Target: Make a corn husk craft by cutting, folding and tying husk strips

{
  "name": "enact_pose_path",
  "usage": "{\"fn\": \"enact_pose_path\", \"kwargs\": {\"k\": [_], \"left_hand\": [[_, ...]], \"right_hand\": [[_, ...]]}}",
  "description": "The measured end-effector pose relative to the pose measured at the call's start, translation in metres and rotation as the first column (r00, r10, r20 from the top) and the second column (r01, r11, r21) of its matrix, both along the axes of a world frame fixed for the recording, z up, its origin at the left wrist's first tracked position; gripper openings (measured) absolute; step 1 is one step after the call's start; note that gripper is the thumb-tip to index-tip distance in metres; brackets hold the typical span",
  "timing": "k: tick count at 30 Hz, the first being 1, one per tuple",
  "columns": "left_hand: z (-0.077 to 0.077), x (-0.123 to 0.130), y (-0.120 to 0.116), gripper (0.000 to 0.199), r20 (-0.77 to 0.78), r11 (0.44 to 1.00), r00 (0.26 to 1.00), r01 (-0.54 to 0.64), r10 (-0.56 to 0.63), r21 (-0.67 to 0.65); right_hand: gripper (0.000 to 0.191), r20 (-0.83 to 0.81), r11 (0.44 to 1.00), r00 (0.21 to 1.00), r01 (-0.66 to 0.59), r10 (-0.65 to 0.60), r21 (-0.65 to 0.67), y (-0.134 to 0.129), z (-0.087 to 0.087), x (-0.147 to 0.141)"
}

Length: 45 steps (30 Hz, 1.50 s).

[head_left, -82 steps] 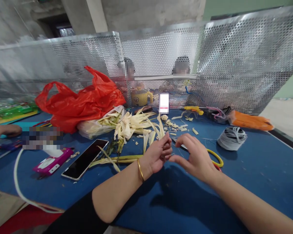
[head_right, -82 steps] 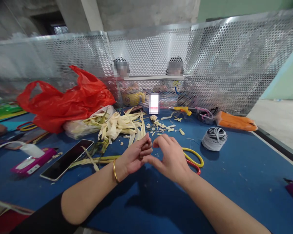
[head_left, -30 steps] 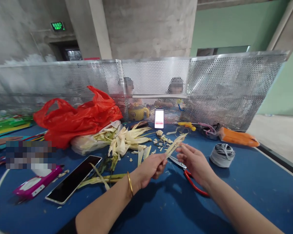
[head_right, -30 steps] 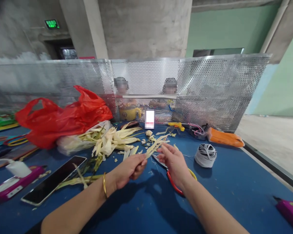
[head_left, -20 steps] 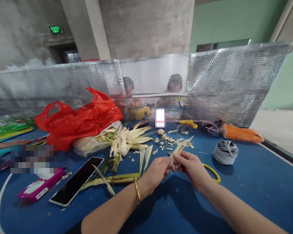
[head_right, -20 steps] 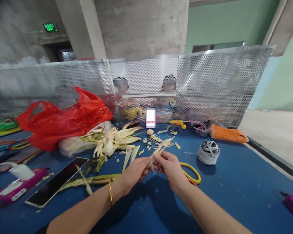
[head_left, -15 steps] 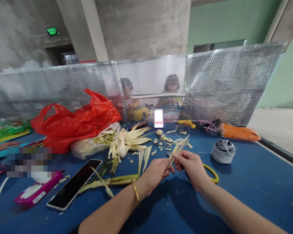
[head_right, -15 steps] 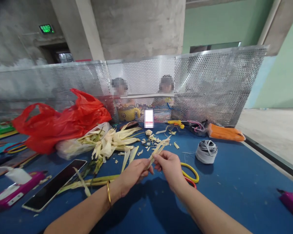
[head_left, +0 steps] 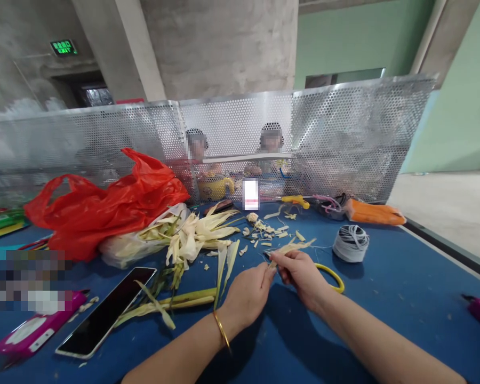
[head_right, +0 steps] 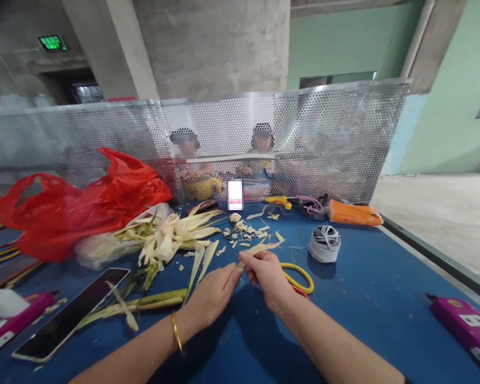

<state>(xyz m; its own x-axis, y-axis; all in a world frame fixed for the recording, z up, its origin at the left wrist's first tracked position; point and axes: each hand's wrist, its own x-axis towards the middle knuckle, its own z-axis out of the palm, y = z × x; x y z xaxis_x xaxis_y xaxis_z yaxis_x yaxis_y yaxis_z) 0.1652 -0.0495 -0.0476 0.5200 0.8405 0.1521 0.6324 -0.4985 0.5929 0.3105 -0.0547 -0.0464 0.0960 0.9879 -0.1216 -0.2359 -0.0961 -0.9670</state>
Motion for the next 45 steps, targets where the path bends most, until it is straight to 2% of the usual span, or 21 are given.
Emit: {"fn": "enact_pose_path", "kwargs": {"k": [3,9,15,23,26,28,30,31,33,35,37,38,40,41,42,45], "left_hand": [[0.001,-0.002,0.002,0.043,-0.077,0.999,0.997,-0.013,0.017,0.047],[0.01,-0.009,0.008,0.046,-0.099,0.995,0.994,-0.035,0.044,0.096],[0.017,-0.015,0.013,0.046,-0.208,0.988,0.975,-0.05,0.08,0.146],[0.019,-0.021,0.017,0.049,-0.231,0.981,0.973,0.033,0.012,0.19],[0.019,-0.024,0.021,0.042,-0.21,0.983,0.977,0.006,0.034,0.184],[0.02,-0.028,0.024,0.035,-0.205,0.993,0.979,0.03,-0.005,0.118],[0.02,-0.029,0.025,0.034,-0.147,0.998,0.987,0.061,-0.056,0.03],[0.02,-0.029,0.024,0.041,-0.089,0.998,0.995,0.055,-0.055,0.004],[0.019,-0.024,0.02,0.053,0.073,1.0,0.997,-0.007,0.008,-0.008],[0.017,-0.015,0.014,0.048,0.237,0.997,0.97,-0.051,0.061,-0.049],[0.015,-0.004,0.007,0.041,0.411,0.982,0.909,0.012,0.069,-0.19],[0.014,0.002,0.003,0.04,0.5,0.952,0.862,0.084,0.079,-0.294],[0.011,0.01,-0.002,0.041,0.622,0.88,0.763,0.161,0.176,-0.446],[0.01,0.012,-0.004,0.039,0.632,0.868,0.744,0.149,0.217,-0.474],[0.01,0.012,-0.004,0.037,0.612,0.877,0.759,0.12,0.221,-0.465],[0.009,0.005,-0.001,0.036,0.485,0.953,0.862,0.009,0.146,-0.302]], "right_hand": [[0.038,-0.035,0.997,0.997,0.067,-0.065,0.046,0.002,0.005,0.007],[0.035,-0.103,0.981,0.983,0.164,-0.153,0.107,0.005,0.021,0.021],[0.036,-0.093,0.987,0.989,0.126,-0.117,0.098,0.006,0.024,0.028],[0.033,-0.148,0.986,0.981,0.137,-0.122,0.094,0.006,0.022,0.028],[0.034,-0.073,0.979,0.988,0.147,-0.137,0.145,0.005,0.022,0.026],[0.035,-0.002,0.976,0.992,0.125,-0.127,0.179,0.004,0.022,0.023],[0.036,0.045,0.978,0.994,0.09,-0.1,0.189,0.003,0.021,0.019],[0.036,0.064,0.98,0.994,0.072,-0.085,0.187,0.002,0.02,0.017],[0.034,0.106,0.981,0.993,0.036,-0.057,0.193,0.0,0.018,0.011],[0.033,0.157,0.977,0.987,-0.007,-0.027,0.212,-0.003,0.015,0.005],[0.032,0.193,0.973,0.981,-0.045,0.001,0.225,-0.006,0.013,0.0],[0.031,0.211,0.972,0.977,-0.058,0.008,0.23,-0.007,0.012,-0.002],[0.028,0.261,0.969,0.965,-0.066,0.001,0.239,-0.009,0.011,-0.004],[0.027,0.29,0.967,0.957,-0.071,-0.004,0.245,-0.009,0.011,-0.004],[0.025,0.325,0.964,0.946,-0.079,-0.007,0.253,-0.009,0.01,-0.004],[0.022,0.39,0.961,0.921,-0.099,-0.01,0.259,-0.008,0.01,-0.001]]}}
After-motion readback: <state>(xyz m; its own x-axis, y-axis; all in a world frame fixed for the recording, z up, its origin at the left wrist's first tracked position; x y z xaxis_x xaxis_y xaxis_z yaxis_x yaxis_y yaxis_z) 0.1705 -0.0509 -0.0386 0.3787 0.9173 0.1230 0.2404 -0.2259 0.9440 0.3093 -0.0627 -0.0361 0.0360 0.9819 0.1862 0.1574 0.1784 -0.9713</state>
